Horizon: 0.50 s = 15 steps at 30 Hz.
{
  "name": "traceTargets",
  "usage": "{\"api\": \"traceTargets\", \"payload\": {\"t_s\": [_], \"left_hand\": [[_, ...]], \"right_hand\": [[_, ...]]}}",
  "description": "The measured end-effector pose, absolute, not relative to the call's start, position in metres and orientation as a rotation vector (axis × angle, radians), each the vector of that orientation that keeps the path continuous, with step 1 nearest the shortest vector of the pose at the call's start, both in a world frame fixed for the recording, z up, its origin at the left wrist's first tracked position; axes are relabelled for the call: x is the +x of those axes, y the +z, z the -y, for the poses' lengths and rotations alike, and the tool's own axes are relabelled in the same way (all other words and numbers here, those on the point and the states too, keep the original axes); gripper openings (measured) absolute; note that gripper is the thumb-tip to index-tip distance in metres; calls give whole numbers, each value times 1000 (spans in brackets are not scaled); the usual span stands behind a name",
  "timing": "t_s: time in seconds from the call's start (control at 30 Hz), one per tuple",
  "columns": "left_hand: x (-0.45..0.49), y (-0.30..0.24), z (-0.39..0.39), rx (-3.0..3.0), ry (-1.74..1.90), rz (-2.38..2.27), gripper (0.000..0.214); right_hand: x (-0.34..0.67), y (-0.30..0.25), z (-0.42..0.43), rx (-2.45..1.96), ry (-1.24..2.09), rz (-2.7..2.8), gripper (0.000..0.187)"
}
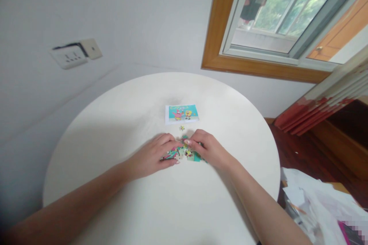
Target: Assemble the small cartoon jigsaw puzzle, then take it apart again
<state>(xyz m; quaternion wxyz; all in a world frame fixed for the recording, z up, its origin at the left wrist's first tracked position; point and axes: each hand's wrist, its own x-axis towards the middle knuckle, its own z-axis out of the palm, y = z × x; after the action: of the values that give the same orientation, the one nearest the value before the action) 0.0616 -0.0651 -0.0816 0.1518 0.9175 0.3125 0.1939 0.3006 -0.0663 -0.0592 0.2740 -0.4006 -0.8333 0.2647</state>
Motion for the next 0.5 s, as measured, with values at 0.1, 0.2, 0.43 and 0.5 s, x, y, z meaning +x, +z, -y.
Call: {"api": "traceTargets", "payload": {"t_s": [0.1,0.2,0.43,0.5], "left_hand": [[62,-82,64,2636,547,-892,28],[62,-82,63,2640,559,-877,27],[61,-81,63,2560,613,-862,30],[62,-82,63,2609,625,-876,28]], "right_hand": [[304,-52,71,-977,760,2392,17],[316,-48,76,-1076,669,2485,35],[327,-47,82,-1323,617,2535,41],[321,-47,83,-1318,593,2548,36]]}}
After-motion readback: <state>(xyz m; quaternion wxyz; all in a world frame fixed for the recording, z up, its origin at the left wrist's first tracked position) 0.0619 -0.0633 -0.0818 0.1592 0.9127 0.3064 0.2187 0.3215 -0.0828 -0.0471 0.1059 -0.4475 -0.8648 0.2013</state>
